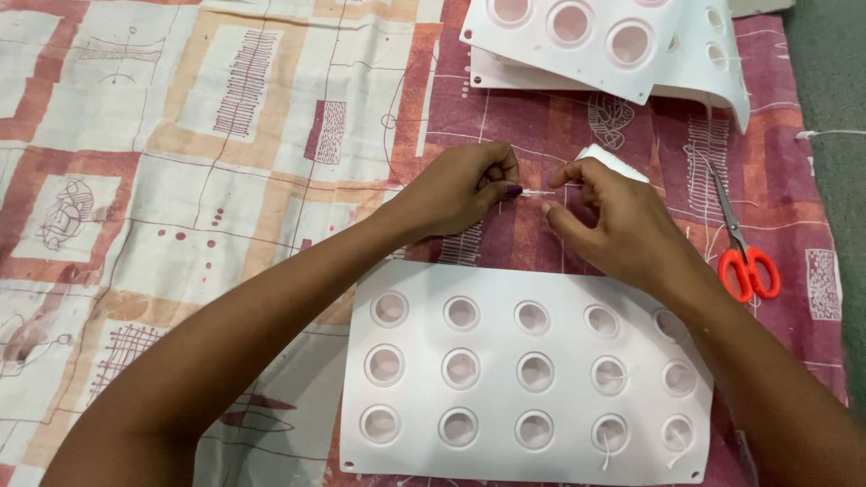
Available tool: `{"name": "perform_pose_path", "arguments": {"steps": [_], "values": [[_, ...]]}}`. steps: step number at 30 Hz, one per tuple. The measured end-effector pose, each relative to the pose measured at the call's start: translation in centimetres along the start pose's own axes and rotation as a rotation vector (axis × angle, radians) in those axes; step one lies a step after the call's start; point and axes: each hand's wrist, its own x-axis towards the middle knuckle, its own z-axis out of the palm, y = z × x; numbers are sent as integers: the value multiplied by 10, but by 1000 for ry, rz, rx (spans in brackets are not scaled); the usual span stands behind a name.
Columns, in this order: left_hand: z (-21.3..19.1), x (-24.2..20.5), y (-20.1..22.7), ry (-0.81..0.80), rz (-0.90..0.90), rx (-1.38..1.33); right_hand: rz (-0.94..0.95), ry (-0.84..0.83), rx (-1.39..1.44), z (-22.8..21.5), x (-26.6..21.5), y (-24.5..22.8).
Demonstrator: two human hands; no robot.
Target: The recorder prepares a silicone candle mold by cutting lengths of thread and inserting them into the mold holes to create wicks.
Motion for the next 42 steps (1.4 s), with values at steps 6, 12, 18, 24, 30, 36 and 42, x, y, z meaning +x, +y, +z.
{"name": "perform_pose_path", "arguments": {"steps": [6, 12, 18, 24, 30, 36, 42], "values": [[3, 0, -5, 15, 43, -10, -74, 58, -15, 4, 0, 16], [1, -2, -3, -13, 29, 75, 17, 134, 11, -18, -27, 12], [-4, -23, 7, 134, 390, 326, 116, 148, 198, -31, -75, 11], [20, -92, 107, -81, 282, -25, 16, 73, 210, -25, -115, -12], [49, -136, 112, 45, -100, -371, -96, 20, 274, 0, -129, -6], [63, -143, 85, 117, -215, -787, -231, 136, 385, 29, -120, 8], [64, -143, 75, 130, -150, -747, -529, 368, 312, 42, -125, 19]]}}
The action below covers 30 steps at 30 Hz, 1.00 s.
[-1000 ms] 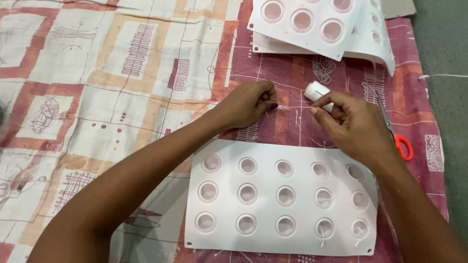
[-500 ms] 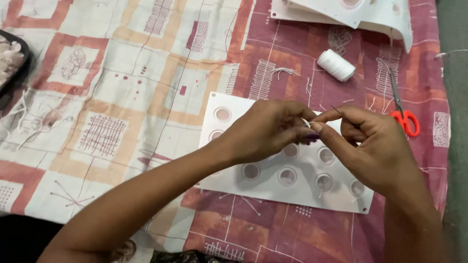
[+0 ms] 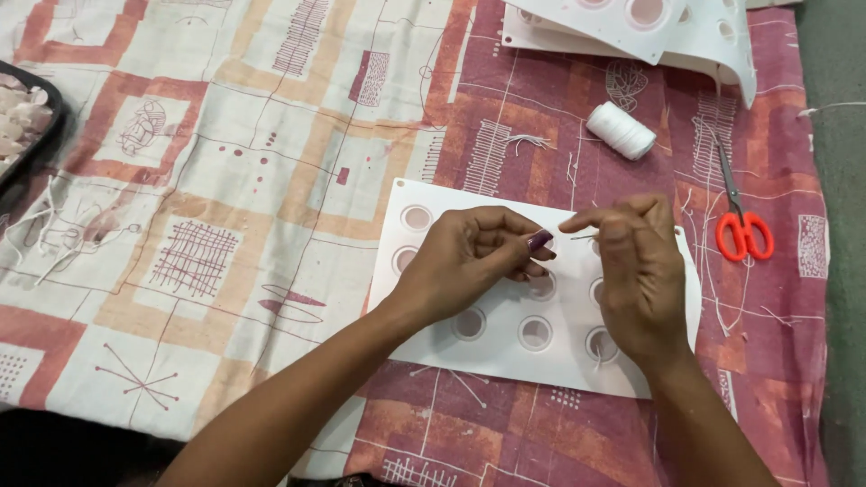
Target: The recorder prepares a silicone candle mold by cutting lengths of thread and inserting them into the mold holes to create wicks.
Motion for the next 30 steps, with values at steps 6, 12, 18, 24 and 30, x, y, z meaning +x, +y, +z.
{"name": "perform_pose_path", "arguments": {"steps": [6, 12, 18, 24, 30], "values": [[-5, -6, 4, 38, -101, -33, 57, 37, 220, 7, -19, -1], [-6, -8, 7, 86, -131, -58, 296, -25, 238, 15, -14, -7], [-7, -8, 4, 83, -97, -57, 329, 2, 246, 19, -13, 2], [-9, -10, 1, 94, -112, -77, 306, 30, 172, 21, -7, -2], [-7, -9, 3, 113, -89, -62, 185, 91, 85, 24, -16, 1]]}}
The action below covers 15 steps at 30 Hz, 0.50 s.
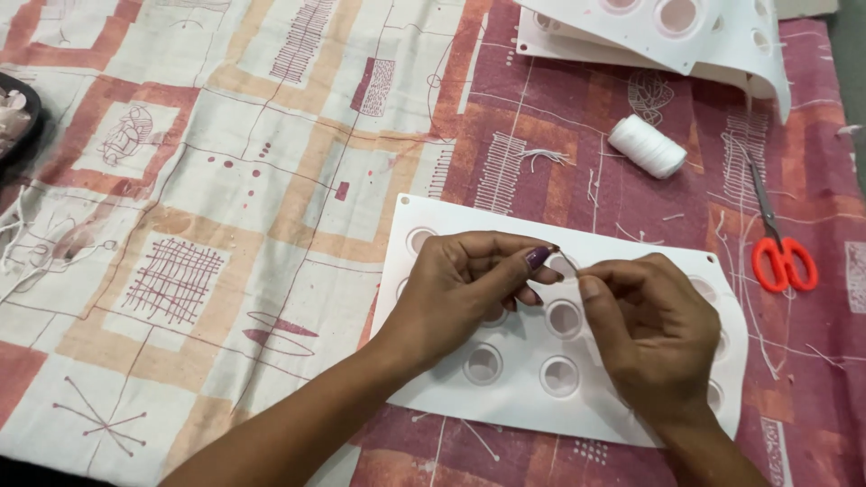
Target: The recorder prepares a silicone candle mold by cutting lengths of thread and inserting them into the mold holes to create wicks.
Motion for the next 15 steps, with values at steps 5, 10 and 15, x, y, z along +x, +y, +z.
{"name": "perform_pose_path", "arguments": {"steps": [5, 10, 15], "values": [[0, -2, -7, -29, 74, 11, -25, 14, -32, -4, -4, 4], [1, -5, -10, -43, 139, 65, -117, -30, -133, -7, -9, 10], [1, -3, -8, -31, 150, 30, -159, -61, -81, -4, -3, 9]]}}
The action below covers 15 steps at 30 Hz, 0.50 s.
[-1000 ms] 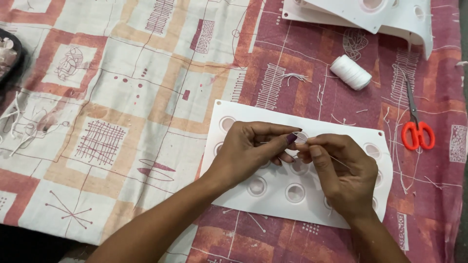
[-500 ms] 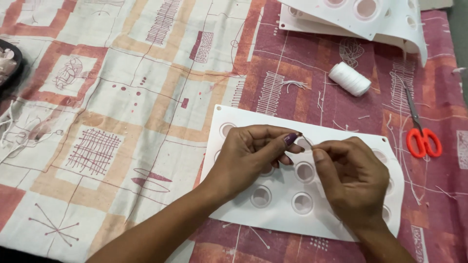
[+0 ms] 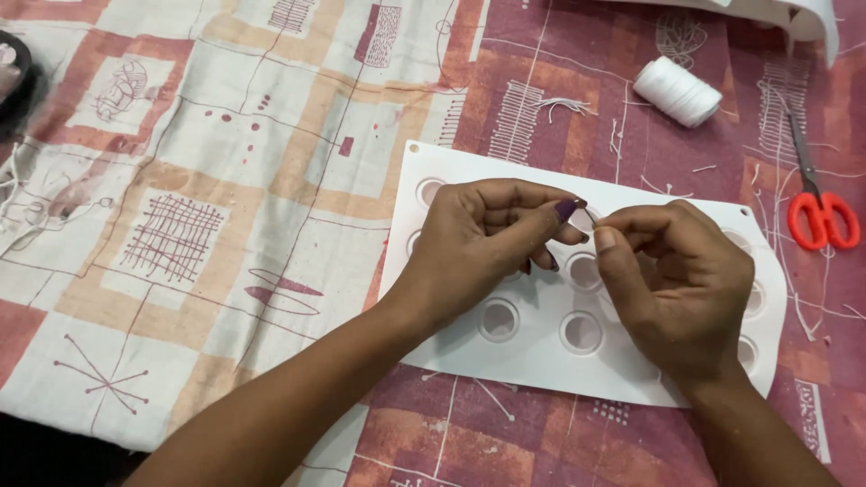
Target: The recorder prepares a silicone candle mold by cutting lengths of thread and inserting them into the mold holes to create wicks.
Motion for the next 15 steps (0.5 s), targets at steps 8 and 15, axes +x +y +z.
{"name": "perform_pose_path", "arguments": {"steps": [8, 15], "values": [[0, -1, -1, 14, 15, -3, 71, -45, 100, 4, 2, -8], [1, -1, -4, -8, 69, -53, 78, -53, 87, 4, 3, -7]]}}
